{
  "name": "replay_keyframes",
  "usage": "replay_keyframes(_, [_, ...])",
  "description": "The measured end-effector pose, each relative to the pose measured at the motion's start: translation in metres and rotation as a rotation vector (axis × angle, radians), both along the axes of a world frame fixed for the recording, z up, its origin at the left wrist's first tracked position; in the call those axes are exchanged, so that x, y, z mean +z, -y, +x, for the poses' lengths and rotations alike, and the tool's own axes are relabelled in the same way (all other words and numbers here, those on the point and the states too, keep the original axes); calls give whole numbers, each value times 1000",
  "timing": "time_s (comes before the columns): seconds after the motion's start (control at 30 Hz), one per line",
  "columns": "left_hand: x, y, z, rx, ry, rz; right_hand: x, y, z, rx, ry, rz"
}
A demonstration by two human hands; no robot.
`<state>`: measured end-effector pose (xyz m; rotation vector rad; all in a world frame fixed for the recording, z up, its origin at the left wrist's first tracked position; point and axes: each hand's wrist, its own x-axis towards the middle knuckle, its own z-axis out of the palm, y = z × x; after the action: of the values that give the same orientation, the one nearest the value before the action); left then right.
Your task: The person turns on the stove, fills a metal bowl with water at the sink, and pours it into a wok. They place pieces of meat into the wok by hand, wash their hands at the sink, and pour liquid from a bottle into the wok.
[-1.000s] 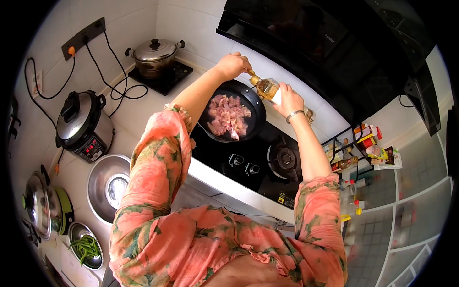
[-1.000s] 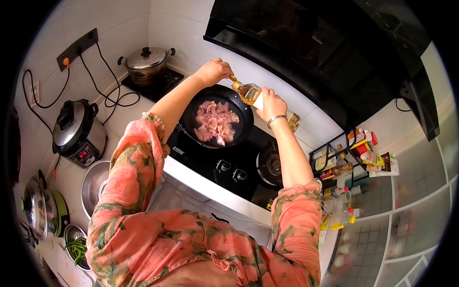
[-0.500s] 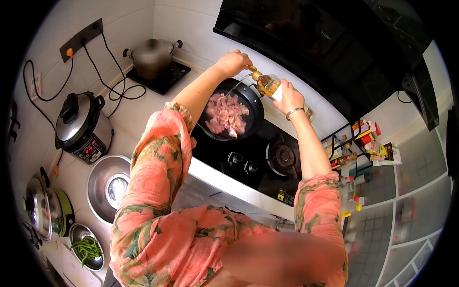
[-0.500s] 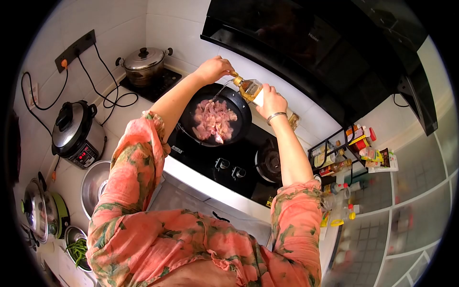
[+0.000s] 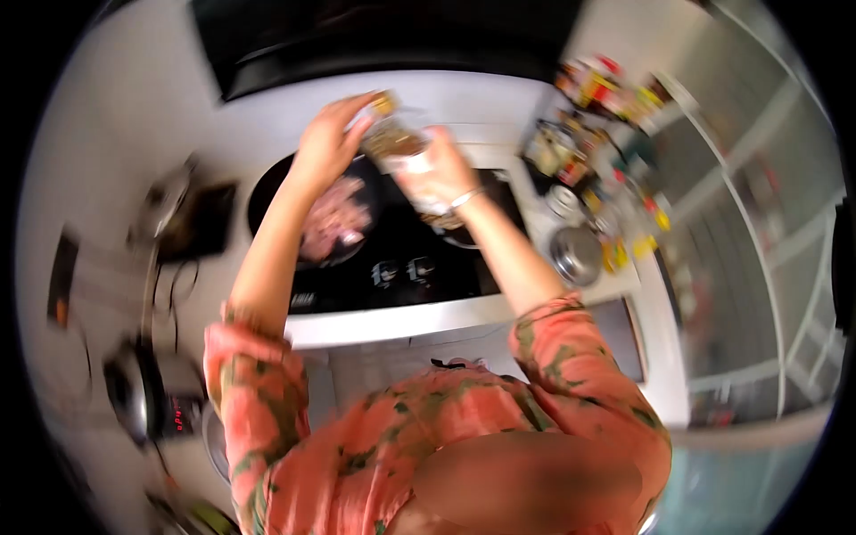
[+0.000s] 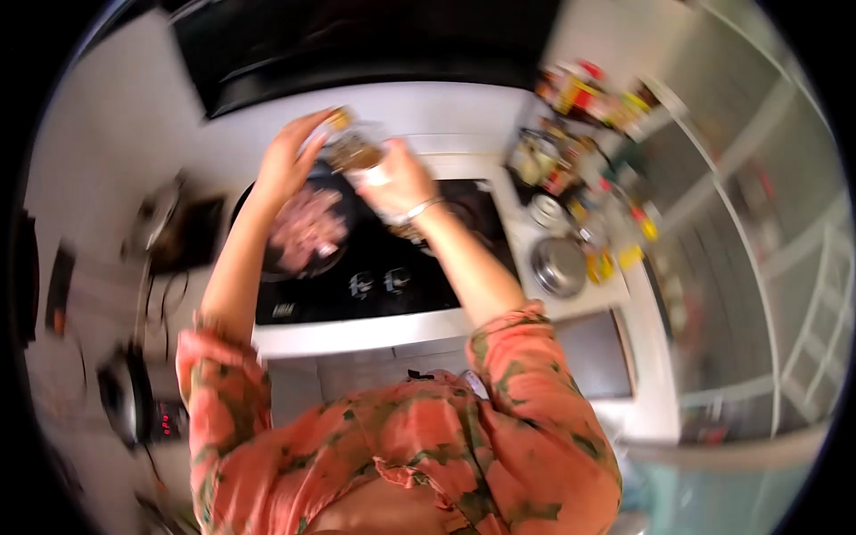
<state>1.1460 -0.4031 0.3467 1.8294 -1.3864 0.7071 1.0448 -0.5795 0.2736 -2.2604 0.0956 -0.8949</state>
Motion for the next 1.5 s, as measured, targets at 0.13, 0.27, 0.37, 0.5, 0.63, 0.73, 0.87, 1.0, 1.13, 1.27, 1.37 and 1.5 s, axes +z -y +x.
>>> replay_keyframes(0.13, [-2, 37, -75, -16, 90, 43, 9, 7, -76, -134, -97, 202])
replay_keyframes(0.27, [-9, 80, -116, -139, 128, 23, -10, 35, -126, -204, 26, 211])
replay_keyframes(0.37, [-15, 127, -139, -241, 61, -25, -20, 66, -159, -267, 49, 238])
replay_keyframes(0.5, [-8, 195, -168, -380, -482, 30, -26, 123, -191, -303, 137, 171])
replay_keyframes(0.63, [13, 270, -176, -485, -481, 299, -22, 203, -210, -292, 275, 80])
replay_keyframes(0.73, [34, 328, -202, -628, -399, 240, -8, 267, -224, -272, 347, 49])
replay_keyframes(0.87, [60, 407, -220, -705, -326, 229, 10, 364, -226, -219, 430, 65])
replay_keyframes(1.0, [78, 477, -227, -642, -169, 142, 42, 436, -236, -309, 363, -56])
replay_keyframes(1.13, [68, 546, -223, -613, -65, 25, 57, 486, -250, -430, 292, -269])
replay_keyframes(1.27, [35, 607, -213, -543, 24, 4, 60, 512, -300, -547, 191, -279])
replay_keyframes(1.37, [14, 631, -212, -481, 52, 26, 55, 506, -359, -561, 299, -176])
replay_keyframes(1.5, [-11, 659, -215, -414, -75, 88, 41, 492, -444, -792, 235, -114])
